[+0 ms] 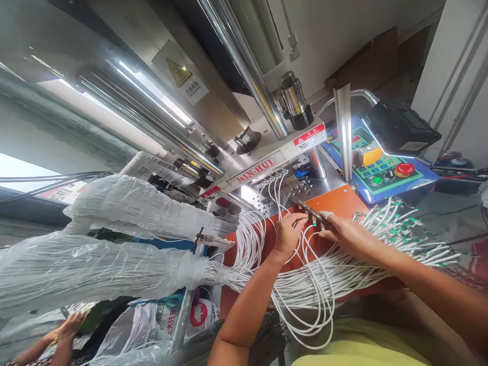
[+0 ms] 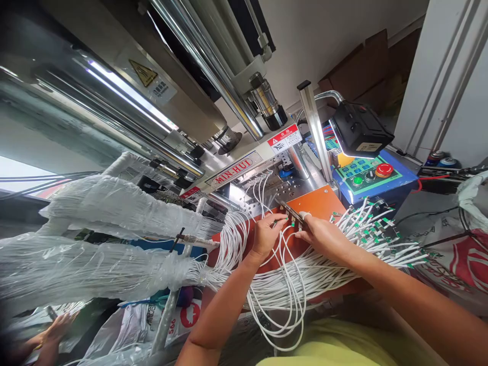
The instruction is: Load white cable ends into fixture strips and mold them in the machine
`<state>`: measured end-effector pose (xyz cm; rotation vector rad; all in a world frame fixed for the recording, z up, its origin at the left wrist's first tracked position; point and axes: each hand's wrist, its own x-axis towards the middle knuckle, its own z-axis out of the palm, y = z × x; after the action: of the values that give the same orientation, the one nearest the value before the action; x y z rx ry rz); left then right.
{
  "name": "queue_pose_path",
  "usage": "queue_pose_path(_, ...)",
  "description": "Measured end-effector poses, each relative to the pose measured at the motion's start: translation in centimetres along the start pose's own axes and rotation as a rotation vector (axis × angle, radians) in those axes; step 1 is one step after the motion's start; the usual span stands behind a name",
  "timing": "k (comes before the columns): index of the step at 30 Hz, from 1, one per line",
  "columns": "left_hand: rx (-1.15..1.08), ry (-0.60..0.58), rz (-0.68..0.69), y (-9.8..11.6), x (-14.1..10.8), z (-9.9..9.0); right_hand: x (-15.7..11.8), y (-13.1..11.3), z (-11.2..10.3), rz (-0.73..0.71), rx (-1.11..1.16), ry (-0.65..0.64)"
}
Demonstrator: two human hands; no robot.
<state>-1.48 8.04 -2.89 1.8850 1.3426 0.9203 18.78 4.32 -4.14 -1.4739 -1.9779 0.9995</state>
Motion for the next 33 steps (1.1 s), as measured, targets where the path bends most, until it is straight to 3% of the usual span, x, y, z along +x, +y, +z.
queue_pose_path(4, -0.179, 0.001, -0.122, 0.5, -0.9, -1.1, 0.0, 0.1, 0.1, 0.016, 0.034, 0.009)
queue_pose_path(9, 0.173, 0.287, -0.045, 1.6, -2.3, -2.4, 0.0, 0.4, 0.3, 0.008, 0.003, 0.024)
queue_pose_path(13, 0.207, 0.247, -0.072, 1.0, -1.9, -1.7, 0.1, 0.6, 0.4, 0.006, -0.043, 0.014)
queue_pose_path(15, 0.1, 0.227, -0.14, 0.5, -1.5, -1.3, 0.1, 0.6, 0.3, 0.002, -0.037, 0.012)
queue_pose_path(18, -0.222, 0.292, -0.208, 0.8, -1.5, -1.5, 0.1, 0.5, 0.3, 0.001, -0.03, 0.018)
queue_pose_path(21, -0.635, 0.319, -0.299, 1.9, -1.7, -2.9, 0.0, 0.3, 0.1, 0.011, -0.038, 0.023)
queue_pose_path(23, -0.712, 0.318, -0.345, 2.4, -1.7, -4.1, 0.0, 0.1, 0.0, 0.014, -0.041, 0.024)
queue_pose_path(25, -0.554, 0.382, -0.297, 2.5, -1.6, -5.0, -0.1, 0.0, 0.0, 0.015, -0.045, 0.025)
queue_pose_path(28, -0.138, 0.41, -0.117, 1.9, -1.4, -5.4, -0.1, 0.0, 0.0, 0.02, -0.059, 0.014)
queue_pose_path(33, 0.216, 0.13, 0.127, 0.4, -1.1, -4.6, -0.2, -0.1, 0.2, 0.004, -0.05, 0.027)
